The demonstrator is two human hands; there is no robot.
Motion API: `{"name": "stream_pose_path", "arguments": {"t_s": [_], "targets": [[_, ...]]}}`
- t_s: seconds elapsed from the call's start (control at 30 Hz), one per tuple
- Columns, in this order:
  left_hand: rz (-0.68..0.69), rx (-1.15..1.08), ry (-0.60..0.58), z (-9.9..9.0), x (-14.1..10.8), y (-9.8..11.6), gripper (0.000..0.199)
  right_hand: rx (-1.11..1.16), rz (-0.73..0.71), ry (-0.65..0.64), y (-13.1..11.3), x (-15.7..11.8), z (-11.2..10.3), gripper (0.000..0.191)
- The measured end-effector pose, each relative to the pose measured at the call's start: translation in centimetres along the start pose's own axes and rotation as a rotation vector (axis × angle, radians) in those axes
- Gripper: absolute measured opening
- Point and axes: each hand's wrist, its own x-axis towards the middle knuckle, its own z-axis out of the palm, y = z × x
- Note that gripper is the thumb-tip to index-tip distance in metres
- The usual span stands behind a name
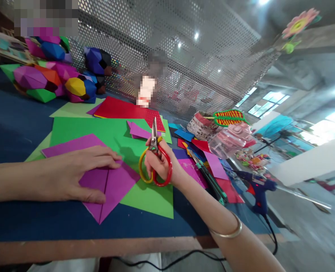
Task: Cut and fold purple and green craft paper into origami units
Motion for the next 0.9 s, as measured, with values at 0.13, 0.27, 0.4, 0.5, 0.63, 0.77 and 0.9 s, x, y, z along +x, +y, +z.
{"name": "stream_pose_path", "arguments": {"t_s": [0.13, 0.27, 0.4, 0.5, 0.63, 0.77, 0.9], "targets": [[0.008, -0.007, 0.023, 0.1, 0.0, -0.1, 0.062, -0.043, 0.003, 0.089, -0.2, 0.1, -0.3, 0.018], [0.021, 0.001, 0.017, 0.0, 0.1, 0.2, 0.059, 0.019, -0.036, 0.22, -1.5, -0.5, 1.2, 0.016], [0.007, -0.01, 0.006, -0.3, 0.1, 0.5, 0.055, 0.066, -0.031, 0.128, -2.3, -1.2, 3.1, 0.015], [0.025, -0.055, 0.012, -0.4, 0.0, 0.6, 0.038, 0.113, 0.006, 0.023, -2.3, -1.6, 3.9, 0.016], [0.052, -0.071, 0.034, -0.3, 0.1, 0.8, 0.023, 0.195, 0.003, -0.014, -2.3, -2.0, 4.6, 0.014], [0.052, -0.064, 0.066, -0.2, 0.3, 1.0, 0.019, 0.244, 0.023, -0.101, -3.0, -2.3, 5.9, 0.014], [0.063, -0.108, 0.078, -0.3, 0.3, 1.3, 0.014, 0.29, 0.046, -0.201, -3.8, -2.7, 7.4, 0.018]]}}
